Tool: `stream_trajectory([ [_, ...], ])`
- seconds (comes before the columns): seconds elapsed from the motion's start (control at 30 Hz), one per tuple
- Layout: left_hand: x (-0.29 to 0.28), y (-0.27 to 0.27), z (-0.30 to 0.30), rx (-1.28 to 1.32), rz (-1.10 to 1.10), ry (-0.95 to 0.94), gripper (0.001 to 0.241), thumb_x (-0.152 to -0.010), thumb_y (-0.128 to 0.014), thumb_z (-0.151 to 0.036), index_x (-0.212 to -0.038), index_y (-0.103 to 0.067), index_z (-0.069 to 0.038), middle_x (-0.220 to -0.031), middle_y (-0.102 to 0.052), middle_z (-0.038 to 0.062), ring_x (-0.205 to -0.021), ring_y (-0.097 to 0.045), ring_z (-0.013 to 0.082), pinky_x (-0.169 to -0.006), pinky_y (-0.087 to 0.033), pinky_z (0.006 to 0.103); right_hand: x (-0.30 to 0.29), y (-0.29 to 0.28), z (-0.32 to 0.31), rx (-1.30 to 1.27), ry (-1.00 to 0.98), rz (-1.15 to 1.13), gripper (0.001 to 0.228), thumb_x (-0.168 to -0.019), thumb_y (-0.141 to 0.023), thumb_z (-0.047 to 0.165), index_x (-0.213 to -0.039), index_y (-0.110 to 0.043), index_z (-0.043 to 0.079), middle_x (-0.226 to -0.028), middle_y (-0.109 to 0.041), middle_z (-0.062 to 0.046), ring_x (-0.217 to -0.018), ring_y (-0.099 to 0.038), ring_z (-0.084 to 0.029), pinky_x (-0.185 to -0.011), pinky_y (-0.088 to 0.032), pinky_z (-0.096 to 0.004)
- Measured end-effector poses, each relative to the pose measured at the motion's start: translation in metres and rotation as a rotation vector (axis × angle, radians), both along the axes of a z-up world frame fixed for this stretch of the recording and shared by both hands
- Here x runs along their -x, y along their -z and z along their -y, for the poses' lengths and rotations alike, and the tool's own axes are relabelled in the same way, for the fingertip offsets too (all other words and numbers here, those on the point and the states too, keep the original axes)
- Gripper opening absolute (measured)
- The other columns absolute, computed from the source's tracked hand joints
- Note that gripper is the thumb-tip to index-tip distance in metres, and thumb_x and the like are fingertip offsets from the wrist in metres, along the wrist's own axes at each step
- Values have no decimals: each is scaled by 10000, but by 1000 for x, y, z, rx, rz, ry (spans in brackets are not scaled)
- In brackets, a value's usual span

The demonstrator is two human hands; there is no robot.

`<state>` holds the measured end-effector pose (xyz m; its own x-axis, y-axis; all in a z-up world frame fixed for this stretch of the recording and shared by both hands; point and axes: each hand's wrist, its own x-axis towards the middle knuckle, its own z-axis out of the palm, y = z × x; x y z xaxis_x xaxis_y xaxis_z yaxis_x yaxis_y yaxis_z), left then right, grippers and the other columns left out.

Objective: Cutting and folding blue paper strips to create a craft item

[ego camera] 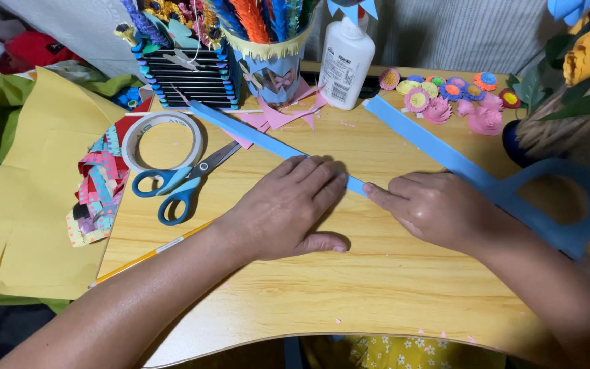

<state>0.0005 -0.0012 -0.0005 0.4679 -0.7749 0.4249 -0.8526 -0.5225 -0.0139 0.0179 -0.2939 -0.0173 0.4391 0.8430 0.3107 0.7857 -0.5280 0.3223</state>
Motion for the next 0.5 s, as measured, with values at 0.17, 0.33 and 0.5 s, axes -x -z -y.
stream_trajectory([
  [0.17,5,5,6,70,-55,39,927,-897,-438,-747,-1371,-530,45,-1253,-563,218,-1284,-519,375,-1081,-453,484,3,1,-18,-13,-11,15,264,-966,-579,212,-1211,-676,203,-759,-483,43,-723,-589,-155,-598,-522,-283],
  [0.33,3,6,5,42,-147,59,925,-894,-479,-731,-1337,-549,78,-1258,-560,237,-1310,-500,399,-1068,-476,487,9,-15,-24,-187,-35,-124,299,-952,-573,115,-1226,-683,165,-698,-446,13,-654,-584,-188,-546,-517,-307],
  [0.5,5,5,4,30,-163,62,907,-909,-476,-708,-1361,-541,76,-1272,-562,241,-1324,-491,410,-1083,-470,491,10,-19,-15,-338,-67,-252,215,-950,-621,135,-1132,-735,139,-706,-484,16,-639,-578,-191,-528,-505,-300],
])
